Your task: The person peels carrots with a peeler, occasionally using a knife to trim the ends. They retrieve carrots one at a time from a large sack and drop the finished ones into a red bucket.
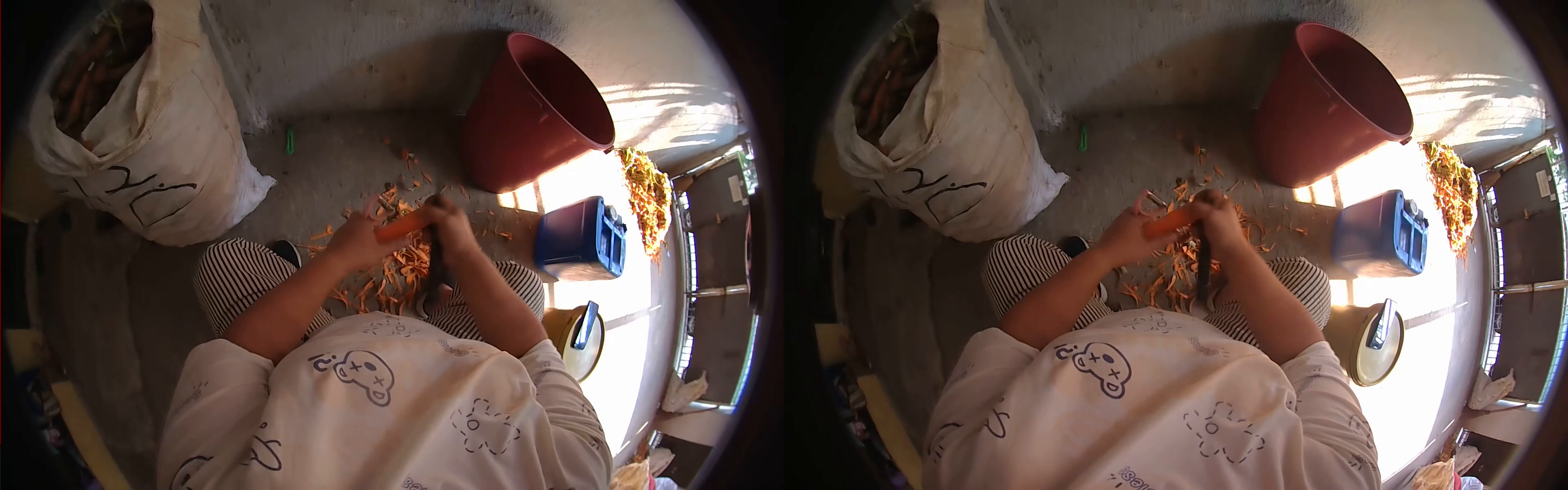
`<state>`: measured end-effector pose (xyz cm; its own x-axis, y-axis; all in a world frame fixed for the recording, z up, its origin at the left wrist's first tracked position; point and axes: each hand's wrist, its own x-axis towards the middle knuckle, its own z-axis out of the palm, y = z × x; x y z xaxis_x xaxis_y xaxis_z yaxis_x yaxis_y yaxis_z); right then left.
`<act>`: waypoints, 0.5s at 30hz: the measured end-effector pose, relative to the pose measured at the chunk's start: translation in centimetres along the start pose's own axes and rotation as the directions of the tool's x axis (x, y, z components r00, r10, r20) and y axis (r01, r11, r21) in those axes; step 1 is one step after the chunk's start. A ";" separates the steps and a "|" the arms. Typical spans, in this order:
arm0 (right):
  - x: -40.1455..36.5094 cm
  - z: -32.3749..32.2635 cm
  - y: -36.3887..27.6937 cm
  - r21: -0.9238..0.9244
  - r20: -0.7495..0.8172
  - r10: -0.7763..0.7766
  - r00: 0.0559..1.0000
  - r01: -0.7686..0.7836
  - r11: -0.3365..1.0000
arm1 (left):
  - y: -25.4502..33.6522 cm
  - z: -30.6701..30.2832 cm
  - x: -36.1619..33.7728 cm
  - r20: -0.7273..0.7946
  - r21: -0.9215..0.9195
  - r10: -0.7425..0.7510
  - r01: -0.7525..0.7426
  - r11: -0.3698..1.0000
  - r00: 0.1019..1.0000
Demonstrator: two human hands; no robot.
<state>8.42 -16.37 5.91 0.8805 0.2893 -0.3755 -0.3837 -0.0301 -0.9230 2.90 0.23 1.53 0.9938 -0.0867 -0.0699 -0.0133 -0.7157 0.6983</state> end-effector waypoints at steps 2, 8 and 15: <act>2.3 -2.9 -4.0 0.232 -0.211 -0.003 0.978 0.053 0.971 | -0.2 -2.7 0.5 -0.037 -0.068 -0.014 0.012 0.998 0.999; 6.5 -13.8 -18.6 0.368 -0.538 -0.165 0.826 0.407 0.836 | -0.5 -6.3 -0.8 -0.051 -0.170 -0.123 0.112 0.979 0.991; -6.2 -13.4 -4.6 -0.861 -0.254 -0.389 0.885 -0.024 0.508 | -3.3 -6.9 -1.4 -0.091 -0.008 0.089 -0.090 0.996 0.992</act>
<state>8.46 -30.82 11.36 0.9997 0.0249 0.0055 0.0240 -0.8462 -0.5324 2.31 7.44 4.23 0.9946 -0.0860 0.0576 -0.1015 -0.6996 0.7073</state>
